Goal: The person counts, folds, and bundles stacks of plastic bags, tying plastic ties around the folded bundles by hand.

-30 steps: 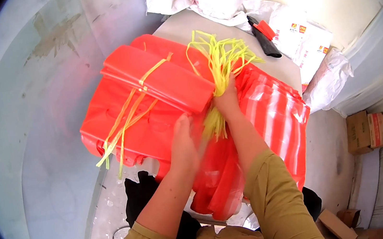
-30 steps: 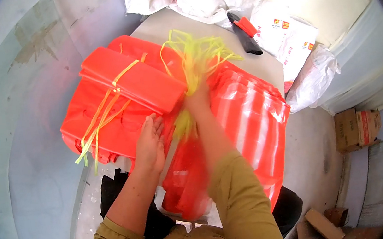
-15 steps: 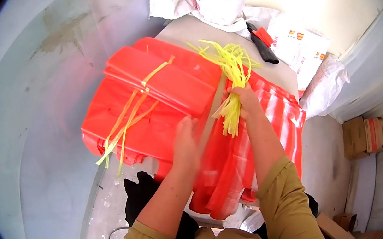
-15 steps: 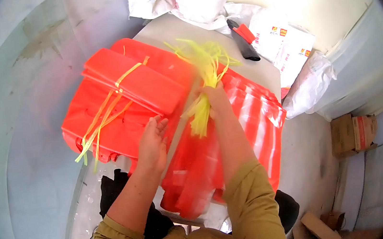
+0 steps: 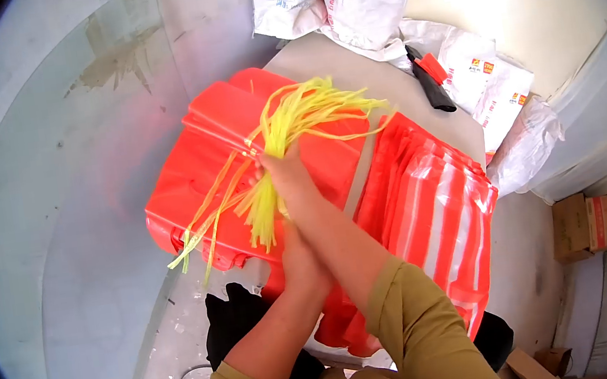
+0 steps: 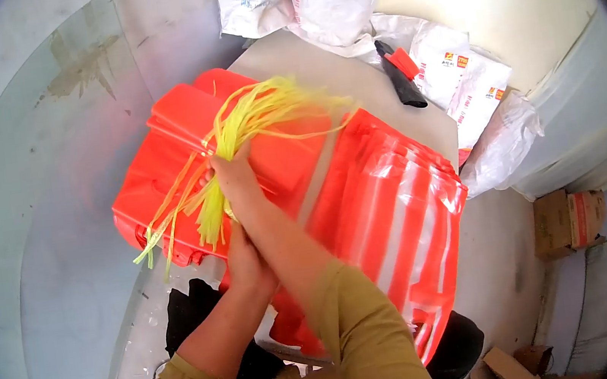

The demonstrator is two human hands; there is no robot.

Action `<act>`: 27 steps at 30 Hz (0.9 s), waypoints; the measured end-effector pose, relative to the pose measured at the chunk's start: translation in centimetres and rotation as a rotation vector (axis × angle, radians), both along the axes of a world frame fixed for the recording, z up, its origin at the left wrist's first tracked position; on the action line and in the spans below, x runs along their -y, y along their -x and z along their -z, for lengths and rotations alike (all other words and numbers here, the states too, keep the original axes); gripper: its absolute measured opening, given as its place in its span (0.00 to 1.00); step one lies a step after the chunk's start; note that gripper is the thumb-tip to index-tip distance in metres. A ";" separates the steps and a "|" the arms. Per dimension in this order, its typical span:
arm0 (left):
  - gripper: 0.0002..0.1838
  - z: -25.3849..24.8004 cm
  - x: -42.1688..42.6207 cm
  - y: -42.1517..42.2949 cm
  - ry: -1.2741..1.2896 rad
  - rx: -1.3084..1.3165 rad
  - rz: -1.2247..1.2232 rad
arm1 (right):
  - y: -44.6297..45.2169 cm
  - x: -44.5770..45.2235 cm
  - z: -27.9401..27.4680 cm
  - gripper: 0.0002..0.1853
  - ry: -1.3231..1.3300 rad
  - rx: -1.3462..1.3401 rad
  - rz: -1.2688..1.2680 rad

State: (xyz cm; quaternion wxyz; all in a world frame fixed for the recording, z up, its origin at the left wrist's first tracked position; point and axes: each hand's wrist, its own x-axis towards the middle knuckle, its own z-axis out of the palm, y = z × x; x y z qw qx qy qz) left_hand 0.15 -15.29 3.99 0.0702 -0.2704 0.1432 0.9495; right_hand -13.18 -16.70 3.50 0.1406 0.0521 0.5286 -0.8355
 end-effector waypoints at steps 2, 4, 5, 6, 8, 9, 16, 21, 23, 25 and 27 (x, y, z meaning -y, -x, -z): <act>0.31 -0.4 0.6 -0.3 0.011 0.001 -0.058 | -0.7 0.6 1.3 0.33 0.009 0.040 -0.013; 0.33 0.3 0.7 -0.6 0.013 0.011 -0.141 | -1.7 1.3 1.4 0.33 0.014 0.070 -0.013; 0.34 0.5 0.8 -0.9 0.014 0.012 -0.163 | -1.7 1.7 1.8 0.37 0.019 0.047 -0.032; 0.36 0.7 0.7 -1.4 0.014 0.012 -0.183 | -2.0 2.2 1.7 0.40 0.025 0.018 -0.055; 0.38 0.4 0.7 -2.1 0.033 0.020 -0.193 | -2.9 3.1 1.4 0.46 0.035 -0.042 -0.094; 0.38 -0.3 0.8 -2.4 0.052 0.029 -0.187 | -3.2 3.3 1.1 0.52 0.060 -0.063 -0.129; 0.36 -1.4 1.1 -2.5 0.080 -0.007 -0.163 | -3.2 2.7 3.0 0.44 -0.015 0.018 -0.157; 0.37 -2.5 2.5 -1.2 0.131 -0.094 -0.101 | -2.5 -3.0 3.8 0.30 -0.286 -0.066 -0.420; 0.41 -1.6 2.8 -0.6 0.216 -0.092 -0.091 | -2.1 -6.2 0.7 0.22 -0.610 -0.175 -0.485; 0.44 -0.5 3.0 0.1 0.247 -0.081 -0.105 | -1.5 -8.7 -1.7 0.18 -0.782 -0.270 -0.340; 0.47 -0.1 3.5 0.5 0.248 -0.086 -0.105 | -0.2 -11.0 -2.0 0.15 -0.979 -0.468 -0.136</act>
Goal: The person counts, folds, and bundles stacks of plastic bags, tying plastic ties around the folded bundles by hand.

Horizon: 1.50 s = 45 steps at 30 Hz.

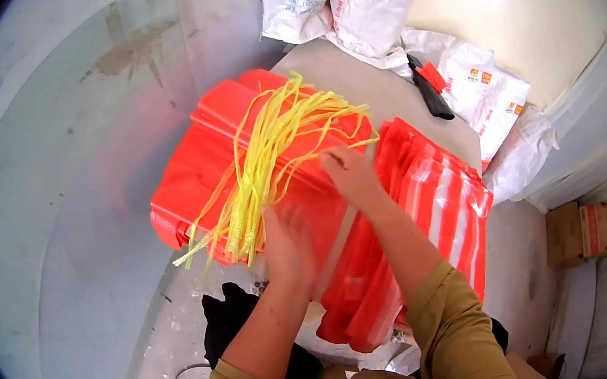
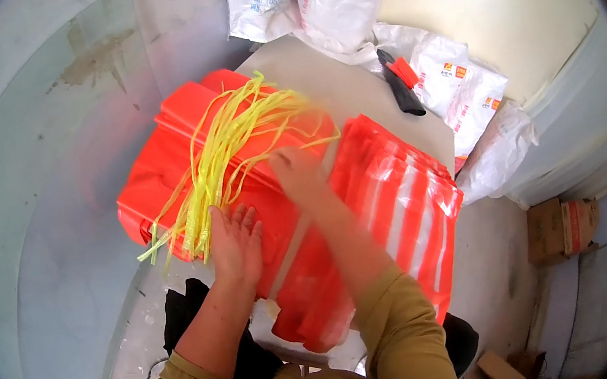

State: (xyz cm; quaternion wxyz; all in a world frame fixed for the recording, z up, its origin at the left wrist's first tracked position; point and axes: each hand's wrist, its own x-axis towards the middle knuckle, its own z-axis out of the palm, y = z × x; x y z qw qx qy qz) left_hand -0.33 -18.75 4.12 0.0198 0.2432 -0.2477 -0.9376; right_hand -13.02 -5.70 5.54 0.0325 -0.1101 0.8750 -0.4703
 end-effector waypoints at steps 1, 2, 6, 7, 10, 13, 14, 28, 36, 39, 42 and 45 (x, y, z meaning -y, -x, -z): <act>0.49 0.1 0.1 0.1 0.000 0.000 0.002 | 0.5 -1.2 -0.5 0.14 -0.173 -0.205 0.015; 0.49 0.0 0.2 0.2 0.013 0.003 -0.011 | 1.2 -2.2 -0.6 0.13 -0.267 -0.223 -0.008; 0.50 0.3 0.2 0.6 0.055 -0.006 -0.055 | 3.8 -4.3 1.0 0.10 -0.493 -0.350 -0.024; 0.50 0.5 0.3 0.7 0.063 -0.016 -0.066 | 4.3 -4.3 1.3 0.10 -0.512 -0.399 -0.009; 0.50 0.2 0.5 0.9 0.065 -0.019 -0.073 | 5.6 -3.8 0.7 0.11 -0.585 -0.321 0.009; 0.49 1.0 0.7 1.3 0.062 0.003 -0.079 | 8.4 -2.8 1.3 0.16 -0.514 -0.067 -0.038; 0.49 1.0 0.9 1.3 0.082 -0.004 -0.078 | 9.0 -2.4 1.8 0.16 -0.487 -0.160 -0.072; 0.34 2.1 -0.1 1.6 0.000 0.090 0.052 | 3.2 -4.6 1.2 0.22 -0.440 -0.439 -0.051; 0.22 0.7 -3.8 1.1 0.124 -0.112 0.390 | -11.5 -22.0 -0.3 0.25 -0.735 -0.482 0.192; 0.22 0.0 -6.0 0.0 0.235 -0.181 0.562 | -18.9 -28.3 -0.8 0.28 -0.672 -0.269 0.404; 0.26 0.2 -8.3 -0.8 0.583 -0.328 0.698 | -25.4 -33.0 1.2 0.31 -0.465 -0.123 0.603; 0.29 2.0 -9.9 -1.4 1.172 -0.569 0.748 | -29.9 -34.8 2.8 0.34 -0.321 -0.055 0.689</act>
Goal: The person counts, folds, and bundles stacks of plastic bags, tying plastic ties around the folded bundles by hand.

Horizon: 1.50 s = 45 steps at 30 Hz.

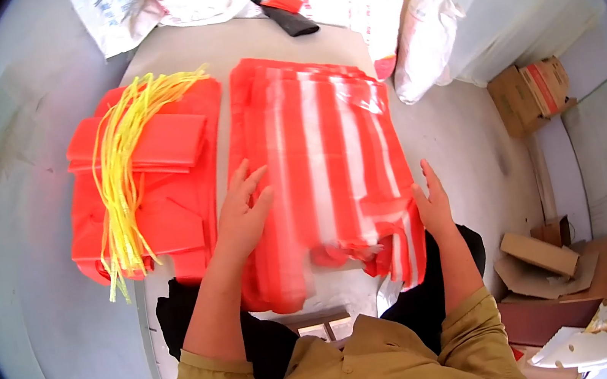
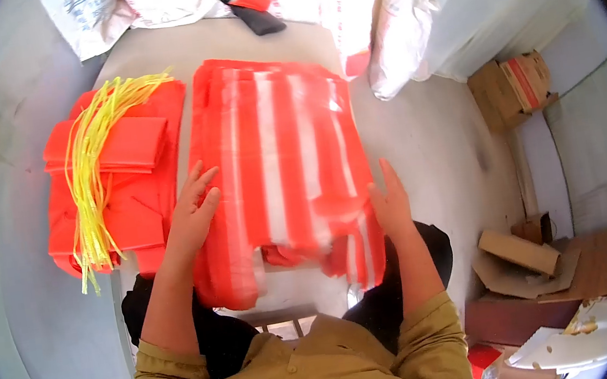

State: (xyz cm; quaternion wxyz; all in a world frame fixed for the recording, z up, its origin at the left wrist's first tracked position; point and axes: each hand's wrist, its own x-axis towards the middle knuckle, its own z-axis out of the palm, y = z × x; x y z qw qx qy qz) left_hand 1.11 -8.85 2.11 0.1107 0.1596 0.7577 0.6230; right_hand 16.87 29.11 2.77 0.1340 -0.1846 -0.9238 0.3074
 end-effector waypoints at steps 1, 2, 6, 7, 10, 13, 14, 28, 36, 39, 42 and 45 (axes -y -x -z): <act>0.30 0.2 -0.3 -0.2 0.184 -0.118 0.008 | -0.9 0.1 0.9 0.35 0.030 0.004 0.004; 0.32 0.3 -0.7 -0.5 0.367 -0.237 0.016 | -1.7 0.3 1.8 0.35 0.061 0.009 0.006; 0.33 -0.6 -2.1 -1.3 0.329 -0.132 0.071 | -2.1 3.1 1.7 0.36 0.177 0.115 -0.146; 0.34 -0.3 -2.2 -1.2 0.346 -0.157 0.056 | -1.9 2.8 1.6 0.34 0.176 0.110 -0.165; 0.34 1.0 -2.2 -0.7 0.410 -0.282 0.006 | -0.9 3.0 -1.0 0.34 -0.062 0.234 -0.159; 0.35 -0.3 -2.2 -1.1 0.383 -0.179 0.007 | 1.1 3.7 -4.0 0.35 -0.274 0.219 -0.150; 0.35 -0.5 -2.3 -1.2 0.405 -0.197 0.007 | 2.0 3.9 -4.2 0.35 -0.288 0.187 -0.204; 0.37 -2.6 -1.8 -0.6 0.660 -0.404 0.159 | 26.9 16.0 -2.4 0.36 -0.584 0.104 -0.583; 0.44 -0.5 -2.2 1.3 0.665 -0.225 0.176 | 33.6 15.9 1.8 0.34 -0.521 0.033 -0.604; 0.43 -0.8 -2.1 1.0 0.691 -0.230 0.191 | 33.7 15.6 2.0 0.34 -0.493 0.013 -0.572; 0.43 -1.1 -2.2 0.7 0.697 -0.255 0.184 | 33.5 15.4 2.5 0.34 -0.493 -0.029 -0.567; 0.43 -1.0 -2.3 0.4 0.697 -0.296 0.172 | 32.5 15.1 1.7 0.35 -0.488 -0.068 -0.588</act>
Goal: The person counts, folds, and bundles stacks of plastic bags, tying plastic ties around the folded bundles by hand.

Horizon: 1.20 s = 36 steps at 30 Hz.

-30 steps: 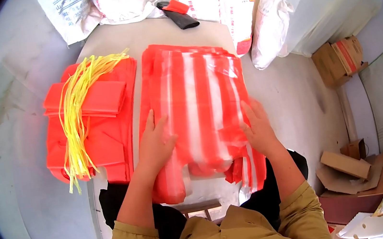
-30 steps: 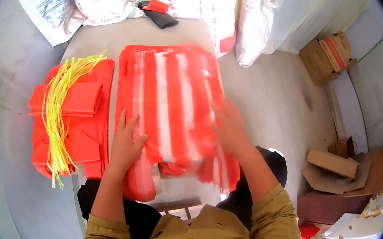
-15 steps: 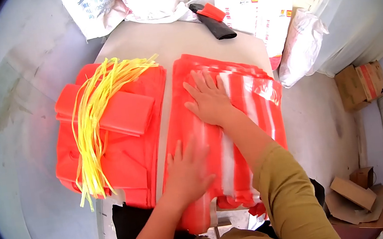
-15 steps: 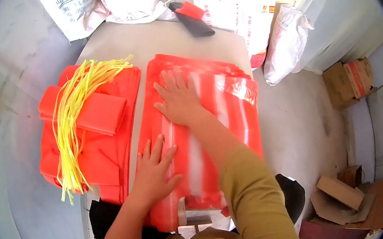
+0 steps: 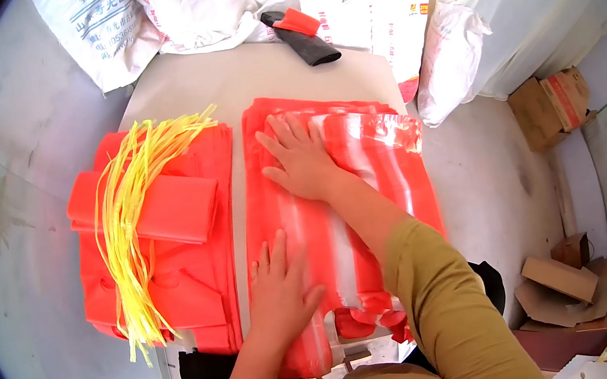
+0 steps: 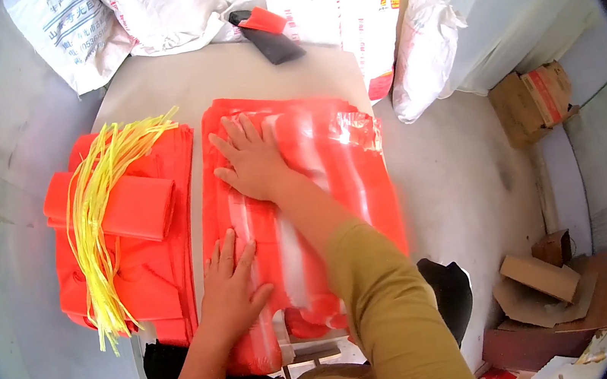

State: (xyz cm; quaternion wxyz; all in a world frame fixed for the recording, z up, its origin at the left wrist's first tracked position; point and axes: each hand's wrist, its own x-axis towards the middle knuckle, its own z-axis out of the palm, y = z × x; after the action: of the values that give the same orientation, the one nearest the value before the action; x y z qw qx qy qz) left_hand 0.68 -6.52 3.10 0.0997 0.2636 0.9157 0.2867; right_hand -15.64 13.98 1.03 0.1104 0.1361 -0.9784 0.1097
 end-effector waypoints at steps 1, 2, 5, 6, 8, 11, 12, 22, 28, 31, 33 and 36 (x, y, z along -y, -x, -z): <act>0.43 0.0 0.0 -0.1 -0.007 -0.006 -0.001 | -1.1 -0.1 -1.4 0.36 0.014 0.017 -0.010; 0.43 0.0 0.0 -0.3 -0.013 -0.009 -0.005 | -2.4 -0.2 -2.6 0.37 0.028 0.037 -0.022; 0.43 -0.1 0.0 -0.5 -0.021 -0.017 -0.003 | -6.6 -2.7 -5.3 0.37 -0.111 0.077 0.003; 0.42 0.0 0.0 -0.5 -0.016 -0.031 0.001 | -7.2 -4.3 -5.3 0.36 -0.152 0.075 0.043; 0.41 0.3 0.1 -0.5 -0.003 -0.057 0.011 | -7.8 -7.7 -4.5 0.36 -0.231 0.071 0.128; 0.43 0.1 0.1 -0.4 0.005 -0.034 0.013 | -6.6 -11.8 -3.0 0.37 -0.179 0.087 0.192; 0.43 0.0 0.0 -0.4 0.006 -0.029 0.010 | -5.9 -12.8 -2.3 0.37 -0.149 0.093 0.162; 0.42 0.3 -0.3 0.1 0.001 0.009 -0.008 | -3.3 -13.1 -1.9 0.37 -0.017 0.154 0.122; 0.44 0.5 0.0 -0.3 -0.005 -0.032 -0.012 | -6.2 -14.4 -5.4 0.34 -0.135 0.130 0.396; 0.44 0.1 -0.2 0.1 0.024 -0.043 0.010 | -6.4 -19.5 -1.0 0.32 0.011 -0.014 0.552; 0.44 0.1 -0.2 0.1 0.002 -0.027 0.017 | -6.6 -21.1 -1.0 0.32 0.181 -0.170 0.431; 0.43 -0.2 -0.1 0.4 -0.075 -0.016 0.008 | -10.4 -19.4 -3.0 0.32 0.164 -0.237 0.308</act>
State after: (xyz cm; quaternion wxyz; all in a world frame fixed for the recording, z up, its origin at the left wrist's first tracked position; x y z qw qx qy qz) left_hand 0.32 -6.42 3.28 0.0837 0.2730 0.9040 0.3182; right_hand -5.20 33.36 4.01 0.2511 -0.0124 -0.9556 0.1539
